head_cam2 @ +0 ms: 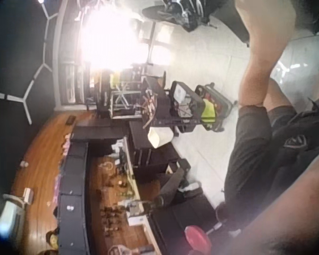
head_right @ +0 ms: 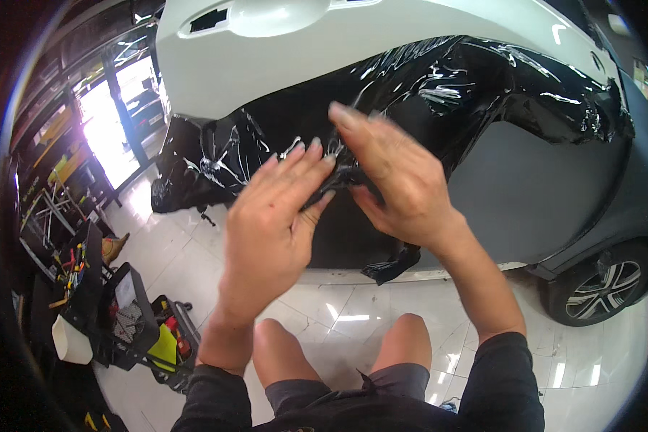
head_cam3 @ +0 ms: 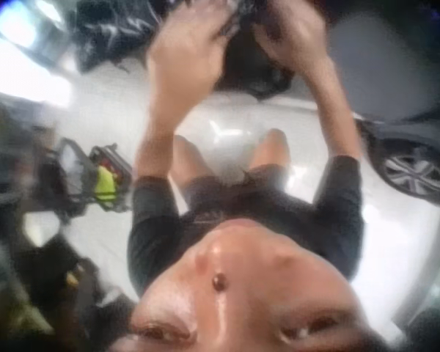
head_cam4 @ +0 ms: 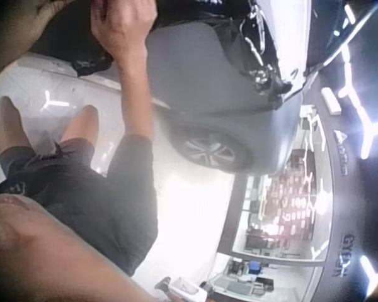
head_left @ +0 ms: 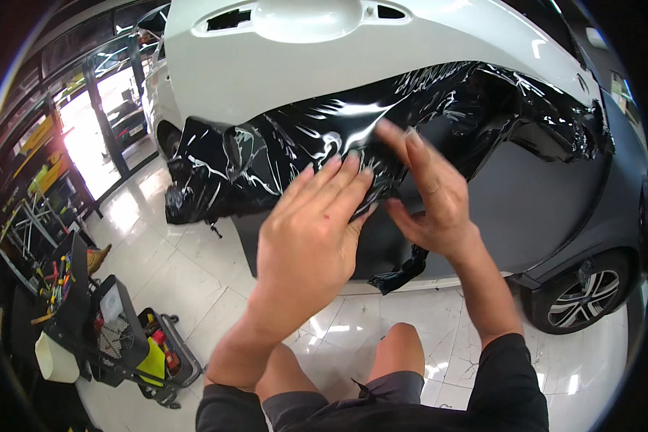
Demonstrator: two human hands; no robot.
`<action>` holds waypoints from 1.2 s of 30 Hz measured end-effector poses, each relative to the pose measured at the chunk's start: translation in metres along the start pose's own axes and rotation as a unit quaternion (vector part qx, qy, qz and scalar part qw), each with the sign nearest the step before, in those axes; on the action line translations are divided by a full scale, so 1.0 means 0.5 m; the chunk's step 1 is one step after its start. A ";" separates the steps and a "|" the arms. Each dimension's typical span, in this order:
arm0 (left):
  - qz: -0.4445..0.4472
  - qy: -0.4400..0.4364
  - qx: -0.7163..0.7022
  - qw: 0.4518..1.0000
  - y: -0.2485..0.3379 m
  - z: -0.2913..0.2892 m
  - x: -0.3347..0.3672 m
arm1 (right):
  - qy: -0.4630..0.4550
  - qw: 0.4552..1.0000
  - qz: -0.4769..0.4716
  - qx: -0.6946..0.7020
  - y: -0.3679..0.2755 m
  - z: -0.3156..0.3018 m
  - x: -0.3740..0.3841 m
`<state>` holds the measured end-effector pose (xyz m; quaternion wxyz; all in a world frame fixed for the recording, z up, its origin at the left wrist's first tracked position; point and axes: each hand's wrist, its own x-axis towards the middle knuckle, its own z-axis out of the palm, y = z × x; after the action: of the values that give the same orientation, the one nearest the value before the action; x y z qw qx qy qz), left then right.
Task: The person removes a white car door panel from a grey car by hand. They peel away black protective film, detach clips, and pull the panel away from the door frame.
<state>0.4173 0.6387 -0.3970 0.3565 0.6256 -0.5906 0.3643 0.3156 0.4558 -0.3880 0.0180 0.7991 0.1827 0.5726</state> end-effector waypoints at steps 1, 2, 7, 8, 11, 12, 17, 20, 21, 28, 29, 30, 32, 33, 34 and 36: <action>0.012 -0.010 0.014 1.000 0.005 -0.032 0.010 | 0.005 0.999 -0.013 -0.050 -0.017 -0.007 0.025; 0.023 -0.022 0.027 0.999 0.007 -0.054 0.019 | -0.019 0.986 -0.041 -0.161 -0.032 -0.019 0.056; 0.050 0.023 0.151 0.987 0.012 -0.135 0.065 | -0.062 0.983 -0.082 -0.150 0.006 -0.002 0.166; 0.041 0.031 0.161 0.986 -0.001 -0.146 0.066 | -0.064 0.986 -0.091 -0.122 0.009 0.001 0.178; -0.087 0.085 0.041 0.992 -0.032 -0.221 0.040 | -0.084 0.988 -0.053 -0.119 -0.011 0.012 0.182; -0.051 0.084 0.072 0.993 -0.041 -0.235 0.032 | -0.084 0.988 -0.047 -0.118 -0.021 0.026 0.181; 0.023 0.062 0.178 0.982 -0.134 -0.114 0.024 | 0.043 0.998 -0.034 0.034 0.020 0.041 0.173; 0.072 0.102 0.132 0.983 -0.173 -0.105 0.076 | 0.084 0.989 0.077 0.092 -0.001 0.072 0.187; 0.098 0.114 0.110 0.983 -0.179 -0.093 0.095 | 0.094 0.993 0.036 0.054 0.007 0.075 0.193; -0.066 0.117 -0.075 0.988 -0.157 -0.017 0.096 | -0.024 0.991 0.105 0.081 0.018 0.063 0.195; -0.082 0.128 -0.092 0.984 -0.153 -0.015 0.087 | -0.091 0.983 0.083 0.139 0.017 0.032 0.205; -0.097 0.141 -0.114 0.979 -0.144 -0.012 0.082 | -0.160 0.967 0.060 0.189 0.017 -0.006 0.219; -0.124 0.164 -0.140 0.969 -0.139 -0.018 0.074 | -0.186 0.914 0.215 0.288 0.024 -0.056 0.269; -0.135 0.169 -0.142 0.966 -0.144 -0.020 0.065 | -0.130 0.966 0.154 0.161 0.041 -0.035 0.298; -0.143 0.174 -0.157 0.962 -0.140 -0.013 0.063 | -0.072 0.993 0.093 0.019 0.053 -0.013 0.332; -0.144 0.171 -0.141 0.965 -0.122 -0.012 0.058 | 0.060 0.966 -0.031 -0.248 0.073 0.039 0.400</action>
<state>0.4792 0.6330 -0.3696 0.5853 0.5759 -0.4701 0.3237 0.3991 0.4879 -0.2045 0.2224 0.7274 0.0604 0.6463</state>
